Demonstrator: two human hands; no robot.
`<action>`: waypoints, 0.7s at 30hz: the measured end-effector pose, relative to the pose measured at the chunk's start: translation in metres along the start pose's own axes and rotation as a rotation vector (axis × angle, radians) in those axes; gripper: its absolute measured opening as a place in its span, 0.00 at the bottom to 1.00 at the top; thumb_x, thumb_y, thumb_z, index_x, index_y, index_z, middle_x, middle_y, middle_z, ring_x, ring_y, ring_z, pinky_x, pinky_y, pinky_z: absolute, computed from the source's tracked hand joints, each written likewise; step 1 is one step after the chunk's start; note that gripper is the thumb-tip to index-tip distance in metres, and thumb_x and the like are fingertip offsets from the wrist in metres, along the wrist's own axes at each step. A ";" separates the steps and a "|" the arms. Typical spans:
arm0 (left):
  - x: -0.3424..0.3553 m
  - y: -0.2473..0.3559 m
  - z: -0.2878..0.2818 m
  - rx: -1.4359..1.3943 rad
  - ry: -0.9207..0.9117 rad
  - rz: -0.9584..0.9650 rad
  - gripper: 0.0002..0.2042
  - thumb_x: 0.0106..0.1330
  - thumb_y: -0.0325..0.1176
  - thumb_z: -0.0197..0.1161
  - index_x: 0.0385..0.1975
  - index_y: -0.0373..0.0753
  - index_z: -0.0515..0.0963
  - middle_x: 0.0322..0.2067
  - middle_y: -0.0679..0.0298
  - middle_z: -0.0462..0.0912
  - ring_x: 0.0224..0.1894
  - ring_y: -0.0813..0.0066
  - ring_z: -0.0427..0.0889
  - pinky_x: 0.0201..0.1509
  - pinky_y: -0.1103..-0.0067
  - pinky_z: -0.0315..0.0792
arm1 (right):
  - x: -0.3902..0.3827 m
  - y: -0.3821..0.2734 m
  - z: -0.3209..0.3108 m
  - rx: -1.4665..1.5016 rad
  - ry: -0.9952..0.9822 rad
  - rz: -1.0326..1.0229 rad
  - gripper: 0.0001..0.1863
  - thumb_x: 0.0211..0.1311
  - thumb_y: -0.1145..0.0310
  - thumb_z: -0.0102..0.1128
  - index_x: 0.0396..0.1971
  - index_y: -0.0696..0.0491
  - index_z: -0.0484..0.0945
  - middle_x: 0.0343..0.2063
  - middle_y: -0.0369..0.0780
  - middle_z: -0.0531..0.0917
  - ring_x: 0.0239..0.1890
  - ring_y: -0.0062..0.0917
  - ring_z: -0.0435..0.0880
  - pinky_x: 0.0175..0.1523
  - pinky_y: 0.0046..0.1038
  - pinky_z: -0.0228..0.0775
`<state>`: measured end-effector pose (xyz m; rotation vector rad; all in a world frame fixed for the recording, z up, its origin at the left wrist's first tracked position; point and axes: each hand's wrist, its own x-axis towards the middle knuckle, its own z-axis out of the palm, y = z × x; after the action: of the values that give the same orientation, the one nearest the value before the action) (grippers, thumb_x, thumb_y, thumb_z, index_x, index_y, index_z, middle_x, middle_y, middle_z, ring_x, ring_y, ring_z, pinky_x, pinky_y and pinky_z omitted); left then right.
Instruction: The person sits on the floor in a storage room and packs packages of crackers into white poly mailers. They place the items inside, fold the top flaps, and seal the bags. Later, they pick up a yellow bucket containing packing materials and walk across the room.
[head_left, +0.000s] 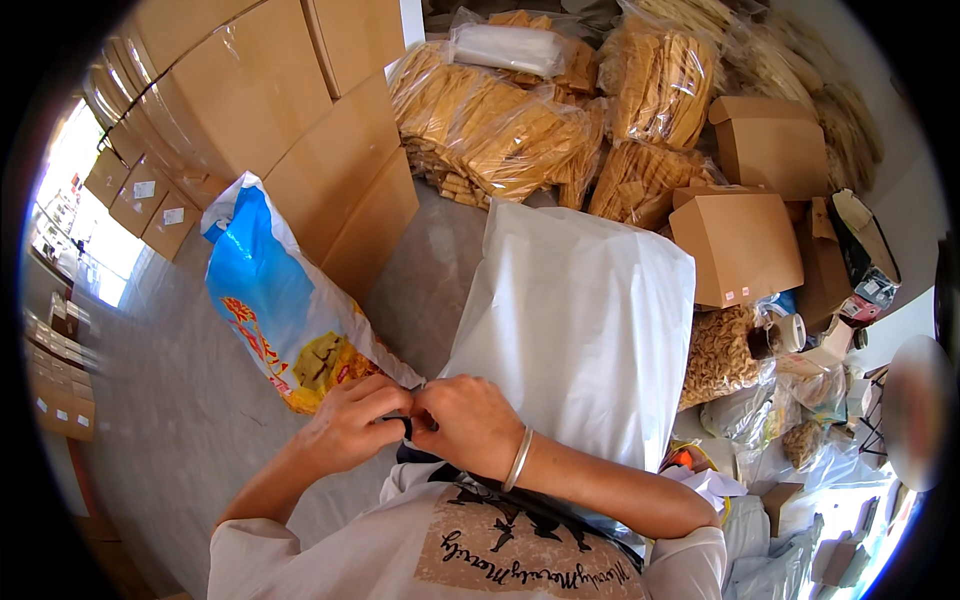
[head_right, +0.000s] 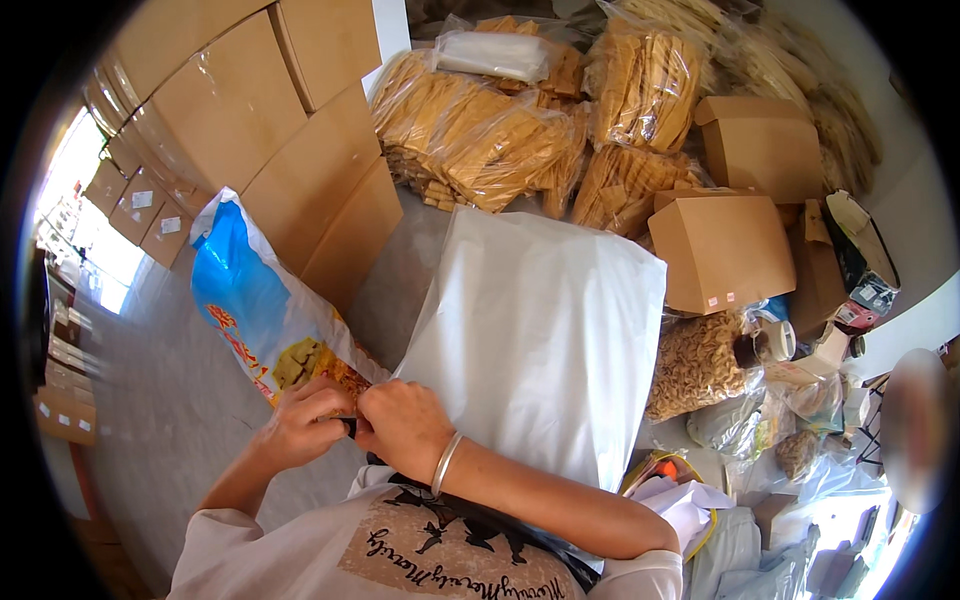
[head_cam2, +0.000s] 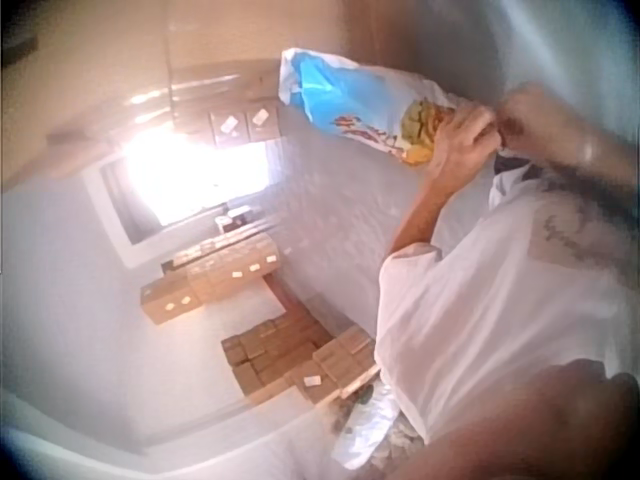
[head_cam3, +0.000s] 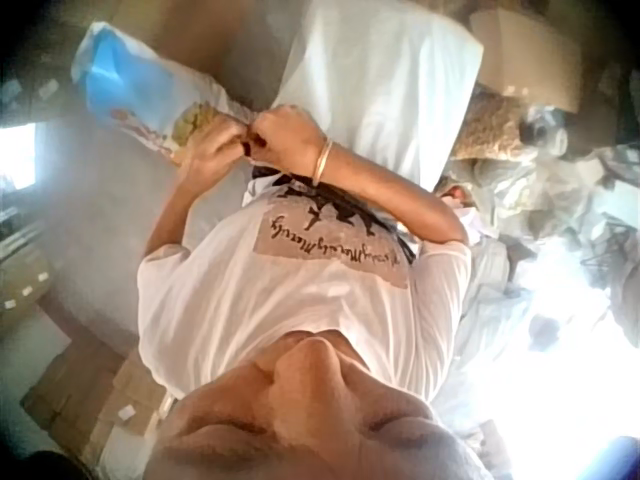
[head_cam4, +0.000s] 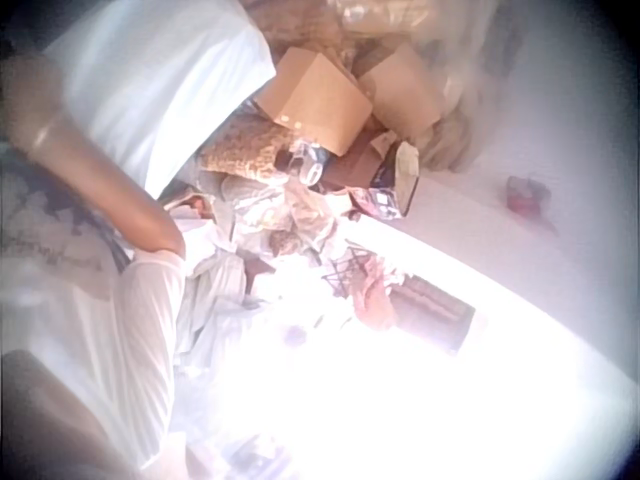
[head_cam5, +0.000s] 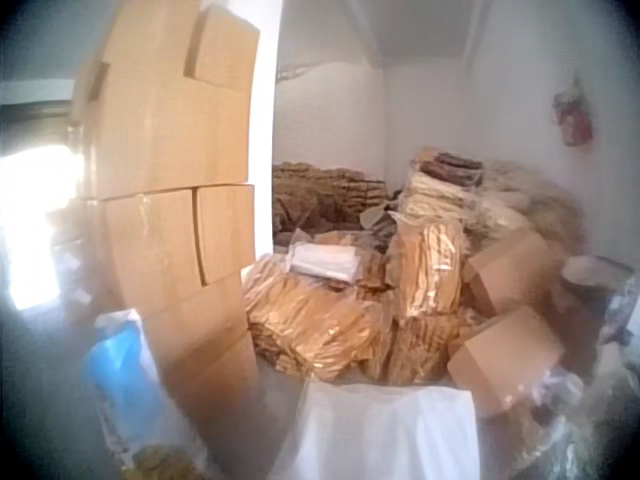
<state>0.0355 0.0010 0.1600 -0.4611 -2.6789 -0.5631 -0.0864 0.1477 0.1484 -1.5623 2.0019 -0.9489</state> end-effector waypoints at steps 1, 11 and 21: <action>0.001 0.000 -0.001 0.015 -0.004 0.031 0.07 0.40 0.24 0.62 0.16 0.37 0.69 0.29 0.66 0.74 0.31 0.67 0.75 0.28 0.74 0.71 | 0.000 0.001 0.000 0.031 0.007 0.017 0.05 0.45 0.70 0.61 0.23 0.56 0.79 0.21 0.43 0.81 0.27 0.37 0.81 0.35 0.34 0.73; 0.003 -0.016 -0.003 -0.548 -0.019 -0.092 0.17 0.39 0.26 0.73 0.12 0.41 0.66 0.26 0.66 0.78 0.32 0.67 0.74 0.34 0.74 0.67 | -0.054 0.021 -0.062 0.600 0.162 0.226 0.05 0.57 0.71 0.56 0.31 0.57 0.76 0.26 0.41 0.82 0.24 0.23 0.80 0.27 0.22 0.71; -0.007 -0.018 -0.002 -0.821 -0.186 -0.211 0.21 0.25 0.26 0.78 0.08 0.44 0.66 0.23 0.66 0.79 0.29 0.70 0.72 0.32 0.74 0.64 | -0.463 0.131 -0.157 0.823 1.664 0.334 0.07 0.65 0.70 0.46 0.32 0.52 0.74 0.17 0.31 0.69 0.20 0.17 0.69 0.29 0.25 0.68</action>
<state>0.0354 -0.0173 0.1529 -0.4467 -2.5693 -1.7734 -0.1551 0.6485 0.1229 0.3201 1.8552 -2.8627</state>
